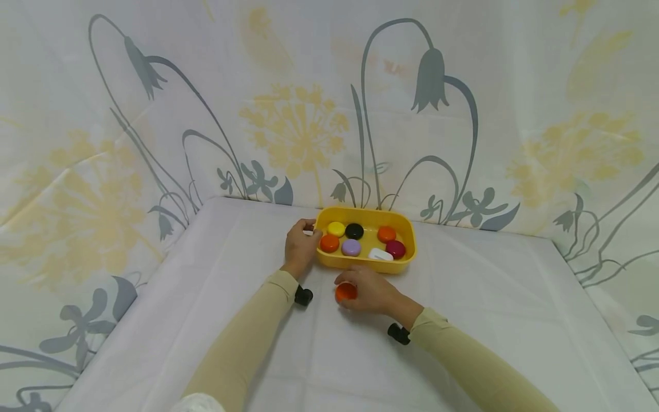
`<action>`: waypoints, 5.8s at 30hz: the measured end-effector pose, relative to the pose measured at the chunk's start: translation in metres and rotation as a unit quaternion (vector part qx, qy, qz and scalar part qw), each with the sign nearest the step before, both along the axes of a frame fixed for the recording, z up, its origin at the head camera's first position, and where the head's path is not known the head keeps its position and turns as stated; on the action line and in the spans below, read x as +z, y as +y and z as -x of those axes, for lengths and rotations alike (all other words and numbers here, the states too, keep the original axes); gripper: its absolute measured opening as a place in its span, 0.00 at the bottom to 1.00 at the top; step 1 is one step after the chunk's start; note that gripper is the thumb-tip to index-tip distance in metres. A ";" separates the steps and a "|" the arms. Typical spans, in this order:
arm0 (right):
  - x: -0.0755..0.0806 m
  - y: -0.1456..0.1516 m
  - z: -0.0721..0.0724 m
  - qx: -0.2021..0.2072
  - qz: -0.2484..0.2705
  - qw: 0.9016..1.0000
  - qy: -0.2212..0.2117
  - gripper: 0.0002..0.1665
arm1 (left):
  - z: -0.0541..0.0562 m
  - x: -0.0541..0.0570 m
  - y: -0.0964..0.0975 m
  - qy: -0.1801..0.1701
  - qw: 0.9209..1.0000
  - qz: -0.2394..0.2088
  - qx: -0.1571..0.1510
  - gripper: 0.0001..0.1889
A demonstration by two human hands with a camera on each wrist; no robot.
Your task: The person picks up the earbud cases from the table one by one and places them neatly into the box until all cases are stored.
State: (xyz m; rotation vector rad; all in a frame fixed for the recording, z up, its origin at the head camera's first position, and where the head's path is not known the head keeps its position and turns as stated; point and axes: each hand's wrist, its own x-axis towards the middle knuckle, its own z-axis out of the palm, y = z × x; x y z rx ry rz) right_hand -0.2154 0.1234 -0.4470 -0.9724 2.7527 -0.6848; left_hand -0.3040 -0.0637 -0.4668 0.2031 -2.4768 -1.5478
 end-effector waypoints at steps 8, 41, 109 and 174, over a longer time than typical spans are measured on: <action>0.011 0.000 -0.003 -0.003 0.001 1.000 -0.016 0.23 | 0.000 0.002 -0.001 -0.003 1.000 0.001 0.000 0.17; 0.055 0.039 0.039 -0.061 0.096 0.992 0.053 0.21 | -0.002 0.003 -0.001 -0.001 1.000 -0.016 -0.003 0.17; 0.000 0.014 0.108 -0.124 0.025 0.990 -0.069 0.25 | -0.001 0.001 0.000 0.004 1.000 -0.021 0.000 0.16; 0.013 0.010 0.105 -0.118 0.050 0.992 -0.023 0.25 | 0.000 0.000 -0.001 -0.003 1.000 -0.004 0.000 0.16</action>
